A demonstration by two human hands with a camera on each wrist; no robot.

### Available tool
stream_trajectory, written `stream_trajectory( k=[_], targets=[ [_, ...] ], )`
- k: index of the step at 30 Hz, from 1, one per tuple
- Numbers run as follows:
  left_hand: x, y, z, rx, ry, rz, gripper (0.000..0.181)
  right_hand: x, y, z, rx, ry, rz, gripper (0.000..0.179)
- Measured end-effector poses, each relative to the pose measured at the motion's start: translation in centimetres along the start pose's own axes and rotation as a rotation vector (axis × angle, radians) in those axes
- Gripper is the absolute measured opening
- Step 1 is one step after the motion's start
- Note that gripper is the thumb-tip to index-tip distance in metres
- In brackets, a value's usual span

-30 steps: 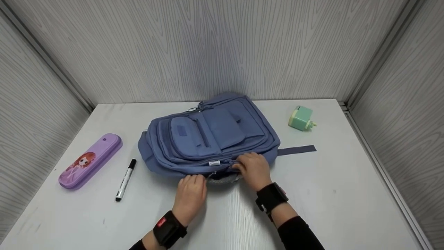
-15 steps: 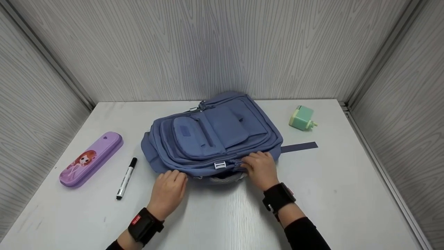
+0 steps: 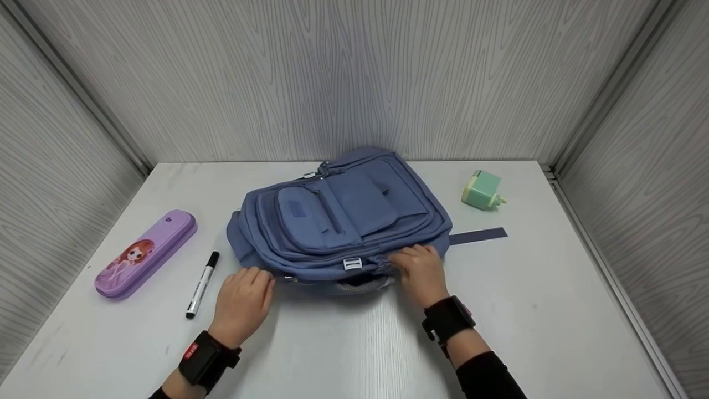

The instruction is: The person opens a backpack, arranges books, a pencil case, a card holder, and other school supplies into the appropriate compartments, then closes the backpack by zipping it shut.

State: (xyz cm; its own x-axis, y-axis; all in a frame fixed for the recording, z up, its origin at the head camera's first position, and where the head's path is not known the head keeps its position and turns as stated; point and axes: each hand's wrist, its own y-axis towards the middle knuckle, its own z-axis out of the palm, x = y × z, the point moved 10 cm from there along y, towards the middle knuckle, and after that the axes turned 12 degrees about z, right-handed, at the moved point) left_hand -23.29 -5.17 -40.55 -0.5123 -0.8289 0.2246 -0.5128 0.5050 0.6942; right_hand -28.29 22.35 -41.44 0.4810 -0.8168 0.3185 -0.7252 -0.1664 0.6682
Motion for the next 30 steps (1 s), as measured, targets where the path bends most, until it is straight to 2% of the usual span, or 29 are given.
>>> stream_trajectory(
  k=[7, 12, 16, 21, 23, 25, 27, 30],
  targets=[
    [3.2, -1.5, -0.5, 0.01, 0.023, -0.084, 0.023, -0.8, -0.3, -0.3, -0.021, 0.001, 0.024, 0.021],
    [4.3, -1.9, -1.0, -0.002, 0.008, -0.101, 0.02, -0.7, -0.1, -0.5, -0.029, -0.01, -0.001, 0.022],
    [4.3, -2.5, -1.5, 0.0, -0.017, -0.136, 0.016, -0.7, 0.0, -0.3, -0.022, -0.025, 0.01, 0.021],
    [2.8, -2.7, -1.5, 0.006, -0.139, -0.167, 0.014, -0.9, -0.2, -0.4, -0.039, -0.011, 0.125, 0.02],
    [2.0, -2.5, -1.4, -0.002, -0.22, -0.188, 0.013, 0.1, -0.5, -0.9, -0.078, 0.02, 0.152, 0.022],
    [1.3, -2.2, -1.2, -0.013, -0.308, -0.211, 0.014, 2.3, -0.9, -1.4, -0.123, 0.072, 0.15, 0.025],
    [0.6, -1.9, -1.1, -0.025, -0.39, -0.233, 0.015, 5.5, -1.4, -1.5, -0.15, 0.115, 0.102, 0.026],
    [-0.6, -1.0, -1.1, -0.046, -0.476, -0.24, 0.015, 10.6, -2.4, -0.7, -0.136, 0.105, -0.005, 0.026]
  ],
)
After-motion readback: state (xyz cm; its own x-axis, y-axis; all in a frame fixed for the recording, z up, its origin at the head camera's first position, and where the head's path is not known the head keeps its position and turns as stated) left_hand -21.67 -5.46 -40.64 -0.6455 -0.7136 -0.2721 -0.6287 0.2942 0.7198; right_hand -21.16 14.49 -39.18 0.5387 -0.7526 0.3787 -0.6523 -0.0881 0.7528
